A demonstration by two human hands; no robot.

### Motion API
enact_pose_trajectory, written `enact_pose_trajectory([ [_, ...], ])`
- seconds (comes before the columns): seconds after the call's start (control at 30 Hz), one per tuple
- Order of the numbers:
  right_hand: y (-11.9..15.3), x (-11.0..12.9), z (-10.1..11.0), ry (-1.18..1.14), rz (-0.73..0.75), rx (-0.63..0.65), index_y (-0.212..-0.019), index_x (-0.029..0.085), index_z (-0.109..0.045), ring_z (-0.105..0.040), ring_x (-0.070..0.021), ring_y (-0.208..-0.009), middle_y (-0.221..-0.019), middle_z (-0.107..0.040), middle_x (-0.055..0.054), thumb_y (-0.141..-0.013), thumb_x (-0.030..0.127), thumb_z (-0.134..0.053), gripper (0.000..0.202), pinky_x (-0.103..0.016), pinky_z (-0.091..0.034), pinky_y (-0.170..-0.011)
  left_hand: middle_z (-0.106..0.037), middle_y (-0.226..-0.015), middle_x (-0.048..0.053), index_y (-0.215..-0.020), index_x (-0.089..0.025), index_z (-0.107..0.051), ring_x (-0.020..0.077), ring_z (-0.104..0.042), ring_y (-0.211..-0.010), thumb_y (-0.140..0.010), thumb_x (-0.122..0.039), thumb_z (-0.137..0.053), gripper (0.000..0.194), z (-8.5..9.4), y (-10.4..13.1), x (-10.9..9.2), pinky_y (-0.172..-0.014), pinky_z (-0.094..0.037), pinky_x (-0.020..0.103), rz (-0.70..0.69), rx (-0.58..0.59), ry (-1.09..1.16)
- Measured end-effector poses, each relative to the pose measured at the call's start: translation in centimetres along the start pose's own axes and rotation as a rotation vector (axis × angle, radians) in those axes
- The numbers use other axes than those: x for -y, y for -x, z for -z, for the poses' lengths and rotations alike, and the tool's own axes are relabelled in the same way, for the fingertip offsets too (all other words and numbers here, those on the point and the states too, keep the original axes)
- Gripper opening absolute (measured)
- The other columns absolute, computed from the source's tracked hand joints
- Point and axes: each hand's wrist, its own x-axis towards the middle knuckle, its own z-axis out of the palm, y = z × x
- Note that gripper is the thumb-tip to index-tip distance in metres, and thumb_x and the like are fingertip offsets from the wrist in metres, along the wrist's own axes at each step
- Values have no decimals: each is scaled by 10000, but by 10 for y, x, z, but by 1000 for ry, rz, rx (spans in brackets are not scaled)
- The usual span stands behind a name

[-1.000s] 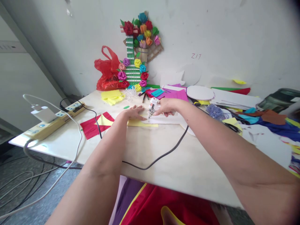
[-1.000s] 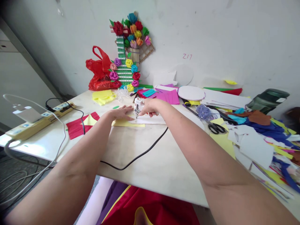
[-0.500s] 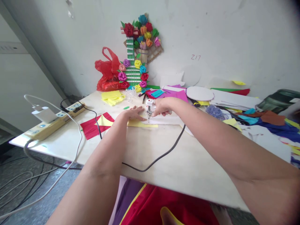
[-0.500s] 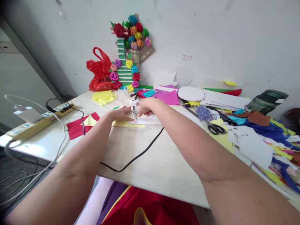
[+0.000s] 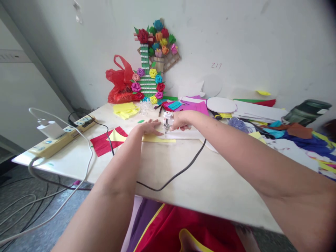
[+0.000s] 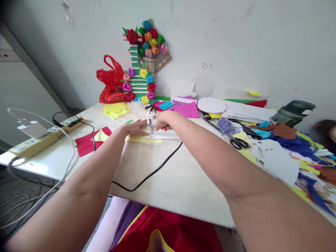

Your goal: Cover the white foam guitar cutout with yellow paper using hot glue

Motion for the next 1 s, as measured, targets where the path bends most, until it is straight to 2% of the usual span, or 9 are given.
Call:
enact_pose_trajectory([
  [0.27, -4, -6, -9, -121, -36, -21, -902, 105, -546, -445, -93, -385, -535, -533, 1, -729, 415, -627, 365, -277, -455, -468, 9, -1488, -75, -1412, -352, -129, 299, 42, -1350, -559, -769, -465, 1007, -3, -6, 6, -1075, -60, 484, -3, 0, 10],
  [0.47, 0, -10, -11, -211, -42, 18, -948, 109, -513, -397, -71, -372, -506, -465, 38, -799, 375, -556, 307, -238, -423, -448, 16, -1487, -71, -1409, -369, -122, 306, 34, -1349, -561, -762, -471, 998, -2, -4, 4, -1070, -101, 482, 18, -4, 18],
  [0.67, -4, -6, -5, -78, -26, 4, -832, 101, -545, -428, -79, -400, -551, -515, -3, -768, 390, -583, 298, -253, -434, -469, -3, -1490, -68, -1413, -346, -131, 299, 31, -1350, -563, -775, -454, 1005, -4, -10, 9, -1075, -82, 480, -22, -6, -12],
  [0.87, -8, 1, 1, -10, 3, 23, -918, 100, -548, -441, -85, -432, -584, -529, 0, -685, 440, -665, 428, -245, -424, -476, -1, -1491, -60, -1410, -353, -137, 302, 30, -1350, -557, -784, -450, 1005, -3, -11, 9, -1071, -88, 485, -30, -3, -23],
  [1.0, -6, -1, 1, -14, -15, 32, -840, 95, -563, -450, -87, -455, -569, -511, -1, -709, 467, -631, 401, -241, -423, -489, 5, -1491, -61, -1411, -357, -126, 304, 33, -1349, -562, -780, -444, 1001, -2, -10, 8, -1071, -85, 483, -21, 3, -25],
])
